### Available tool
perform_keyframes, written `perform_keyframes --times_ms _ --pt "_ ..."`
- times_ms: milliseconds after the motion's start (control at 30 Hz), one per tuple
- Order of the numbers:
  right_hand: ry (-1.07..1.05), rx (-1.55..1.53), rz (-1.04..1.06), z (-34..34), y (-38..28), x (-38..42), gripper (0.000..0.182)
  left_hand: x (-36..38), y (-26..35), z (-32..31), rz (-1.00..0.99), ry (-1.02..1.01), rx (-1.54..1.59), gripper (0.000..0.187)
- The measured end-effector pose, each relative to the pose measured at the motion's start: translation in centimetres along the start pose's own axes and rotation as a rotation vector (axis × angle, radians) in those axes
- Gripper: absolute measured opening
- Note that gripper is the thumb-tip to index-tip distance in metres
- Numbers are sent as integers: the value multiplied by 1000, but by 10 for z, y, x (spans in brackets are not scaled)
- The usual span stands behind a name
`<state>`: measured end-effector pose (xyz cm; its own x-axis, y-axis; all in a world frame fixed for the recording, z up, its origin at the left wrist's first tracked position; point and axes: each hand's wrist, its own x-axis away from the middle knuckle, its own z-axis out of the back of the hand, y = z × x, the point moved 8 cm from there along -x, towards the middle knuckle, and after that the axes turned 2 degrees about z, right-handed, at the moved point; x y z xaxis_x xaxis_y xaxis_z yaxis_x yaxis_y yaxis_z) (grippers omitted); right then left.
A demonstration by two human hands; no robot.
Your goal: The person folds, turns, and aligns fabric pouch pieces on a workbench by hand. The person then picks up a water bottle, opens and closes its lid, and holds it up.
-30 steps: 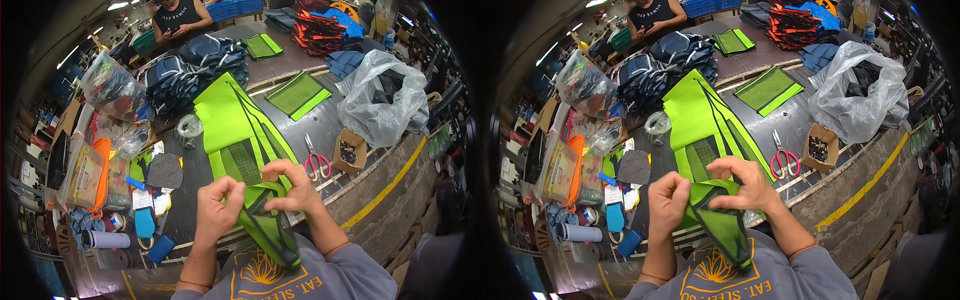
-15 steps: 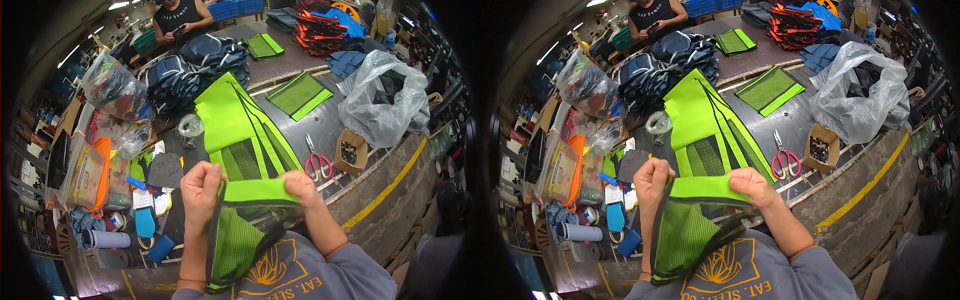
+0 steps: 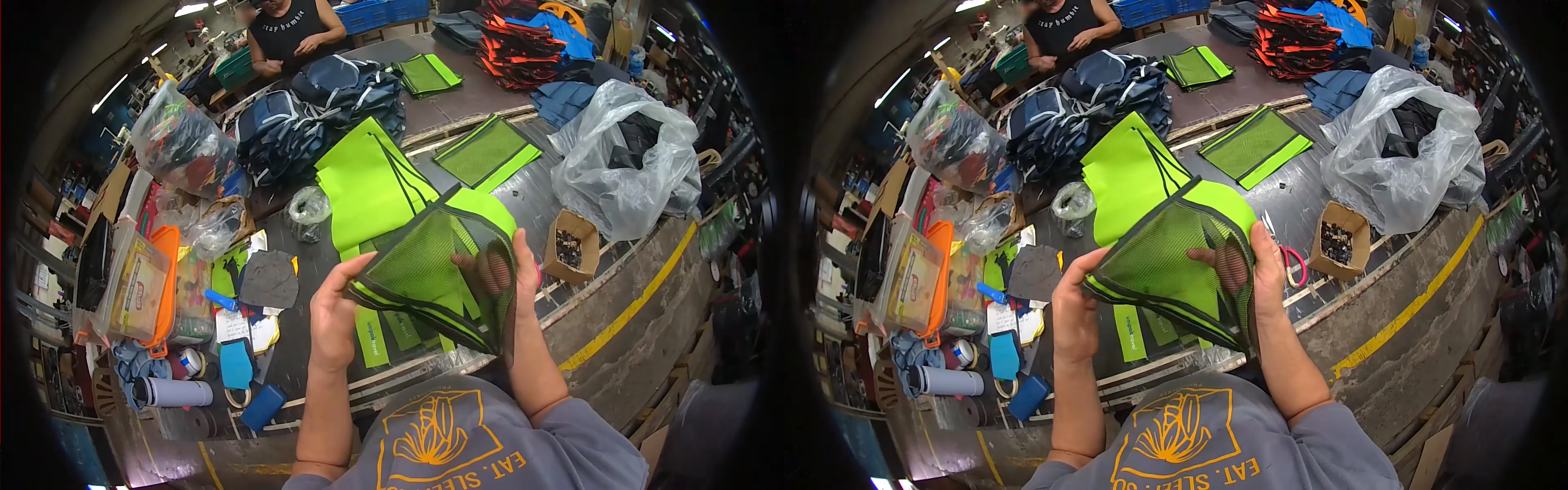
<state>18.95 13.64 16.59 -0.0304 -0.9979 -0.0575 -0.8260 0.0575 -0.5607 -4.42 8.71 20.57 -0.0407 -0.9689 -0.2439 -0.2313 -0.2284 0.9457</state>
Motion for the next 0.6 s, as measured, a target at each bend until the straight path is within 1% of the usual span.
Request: perform_keyframes --times_ms 33,67,133,167,200,267,300,333,400,433,467,500,533,567,600 --pt "52 -21 -6 6 -1 -1 63 1 0 -1 -1 1 0 53" --pt "105 -43 -10 11 -2 -1 63 2 0 -1 16 42 -42 46" --pt "-156 101 -16 16 -15 -4 48 4 0 0 51 123 -127 36" --pt "-221 137 -17 18 -14 -5 46 3 0 0 51 121 -128 36" --pt "-286 172 -15 14 -15 -5 45 2 7 6 -10 186 -212 33" --pt "-83 788 311 19 -35 -9 42 3 21 16 -131 317 -380 31" --pt "26 1092 475 16 -46 -6 41 3 23 17 -132 319 -380 31" --pt "25 1093 473 13 -48 -5 41 4 31 11 -186 274 -483 30" --pt "-208 1141 591 -16 -53 4 54 6 47 -3 -295 182 -690 27" --pt "-322 1160 650 -30 -55 12 64 5 51 -7 -294 180 -691 27" --pt "-317 1160 651 -38 -58 16 64 4 54 -18 -298 92 -671 27" --pt "-448 1093 595 -54 -53 22 65 3 56 -31 -302 6 -650 28" --pt "-514 1058 567 -59 -50 24 66 4 59 -41 -305 -77 -629 28" --pt "-579 1021 535 -64 -47 26 67 5 63 -43 -305 -76 -629 28" --pt "-685 1100 548 -67 -43 29 66 6 66 -47 -313 -105 -622 29"
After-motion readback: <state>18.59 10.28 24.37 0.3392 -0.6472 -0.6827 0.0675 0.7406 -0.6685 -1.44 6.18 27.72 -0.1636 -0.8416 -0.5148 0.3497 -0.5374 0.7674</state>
